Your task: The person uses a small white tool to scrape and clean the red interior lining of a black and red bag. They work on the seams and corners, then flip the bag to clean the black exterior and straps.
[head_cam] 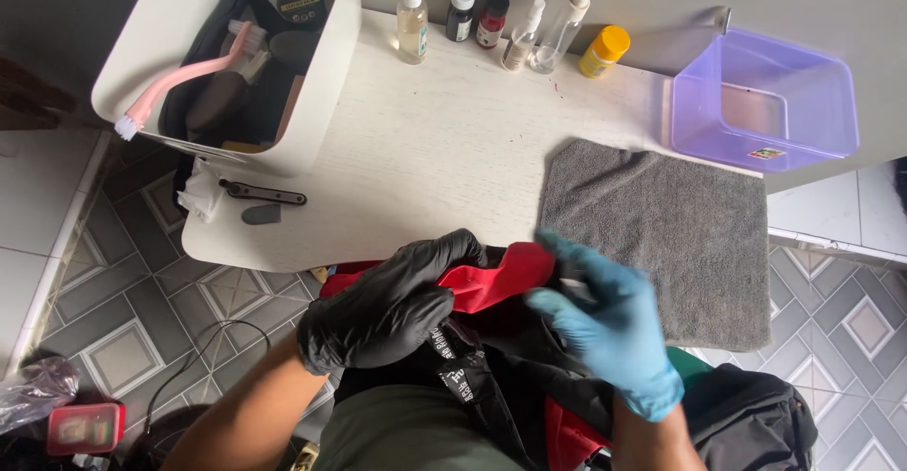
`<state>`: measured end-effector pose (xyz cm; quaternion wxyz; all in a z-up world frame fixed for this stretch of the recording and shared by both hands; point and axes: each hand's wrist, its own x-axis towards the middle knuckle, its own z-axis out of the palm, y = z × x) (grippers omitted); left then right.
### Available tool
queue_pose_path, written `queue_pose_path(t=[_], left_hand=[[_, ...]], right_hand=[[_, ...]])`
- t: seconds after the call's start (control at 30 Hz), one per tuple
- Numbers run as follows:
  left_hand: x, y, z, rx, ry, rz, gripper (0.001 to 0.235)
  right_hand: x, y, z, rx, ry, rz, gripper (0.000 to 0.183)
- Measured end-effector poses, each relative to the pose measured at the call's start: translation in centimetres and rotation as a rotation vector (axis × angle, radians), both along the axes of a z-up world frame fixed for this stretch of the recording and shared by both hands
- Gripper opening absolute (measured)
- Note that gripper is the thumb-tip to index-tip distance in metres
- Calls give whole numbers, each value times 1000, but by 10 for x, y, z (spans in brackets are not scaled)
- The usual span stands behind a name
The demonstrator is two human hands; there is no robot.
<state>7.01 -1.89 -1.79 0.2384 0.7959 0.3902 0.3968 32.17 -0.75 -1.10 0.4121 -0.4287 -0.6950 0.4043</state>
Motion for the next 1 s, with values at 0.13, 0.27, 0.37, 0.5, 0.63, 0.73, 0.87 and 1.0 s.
queue_pose_path(t=[0.13,0.27,0.37,0.5,0.63,0.73,0.87,1.0], left_hand=[[16,2,17,-4,33,124,16],[32,-18,13,64,53,433,44],[45,-37,-14,178,8,616,84],[47,-35,-22,274,-5,680,69],[31,-37,-21,320,56,746,43],[12,-39,-19,223,16,678,68],[0,-38,6,90,-91,501,31],[-10,-30,46,-252,-271,150,22]], right_hand=[[-24,11,7,-43,-94,44,23],[-32,13,-8,-251,32,-58,8],[-37,14,-10,-310,83,-133,5],[-40,11,-16,-287,165,-150,8],[-33,12,-17,-242,189,-146,6],[-27,12,-15,-182,203,-99,9],[-19,6,-16,-184,160,-47,6],[1,3,-12,-203,275,43,8]])
